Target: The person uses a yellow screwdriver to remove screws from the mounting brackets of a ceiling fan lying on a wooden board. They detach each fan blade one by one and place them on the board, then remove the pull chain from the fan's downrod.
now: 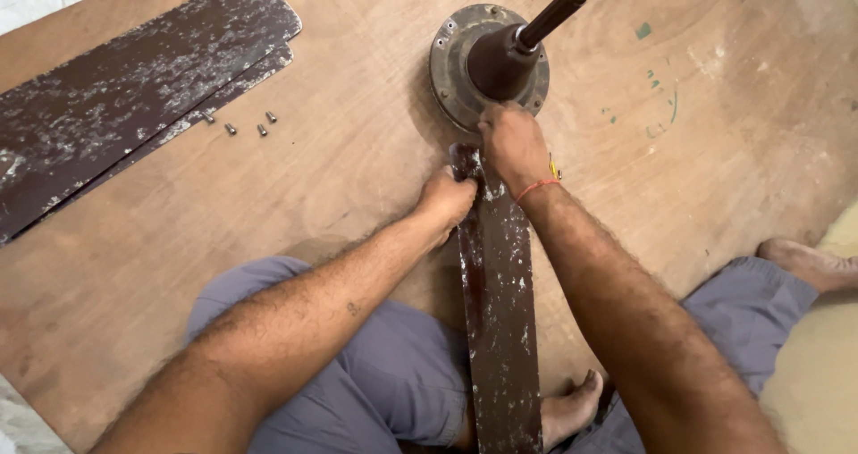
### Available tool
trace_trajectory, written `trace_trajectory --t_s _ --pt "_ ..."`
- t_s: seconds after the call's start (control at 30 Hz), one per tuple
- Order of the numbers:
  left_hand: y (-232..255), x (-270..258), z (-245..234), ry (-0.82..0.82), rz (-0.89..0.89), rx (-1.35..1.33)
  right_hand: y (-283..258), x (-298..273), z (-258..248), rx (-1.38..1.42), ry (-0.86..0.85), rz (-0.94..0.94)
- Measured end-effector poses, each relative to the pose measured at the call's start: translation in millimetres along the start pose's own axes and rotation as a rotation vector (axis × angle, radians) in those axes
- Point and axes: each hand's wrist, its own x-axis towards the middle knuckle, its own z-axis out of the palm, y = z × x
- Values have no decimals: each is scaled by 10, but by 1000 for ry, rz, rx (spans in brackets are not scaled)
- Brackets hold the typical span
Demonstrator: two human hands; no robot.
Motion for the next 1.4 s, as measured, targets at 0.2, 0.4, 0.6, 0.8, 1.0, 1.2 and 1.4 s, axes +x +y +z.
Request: trace_trajectory --t_s 0.2,0.4,0.6,0.8,1.0,1.2,1.4 --pt "28 -24 -2 10 7 10 14 9 -14 33 75 -128" --pt "44 -39 -1 4 1 -4 -7 17 -41 72 -7 -51" --pt "24 -24 -4 -2 14 5 27 -17 -39 69 26 5" --pt "24 -29 -11 -18 2 -29 75 13 17 44 14 -114" --pt "49 -44 -4 14 5 17 11 -2 -42 41 0 -59" --pt "31 -19 -15 -7 -39 36 -6 -4 -119 61 -18 -139" --pt "-31 35 6 35 18 41 65 13 -170 114 -19 -298"
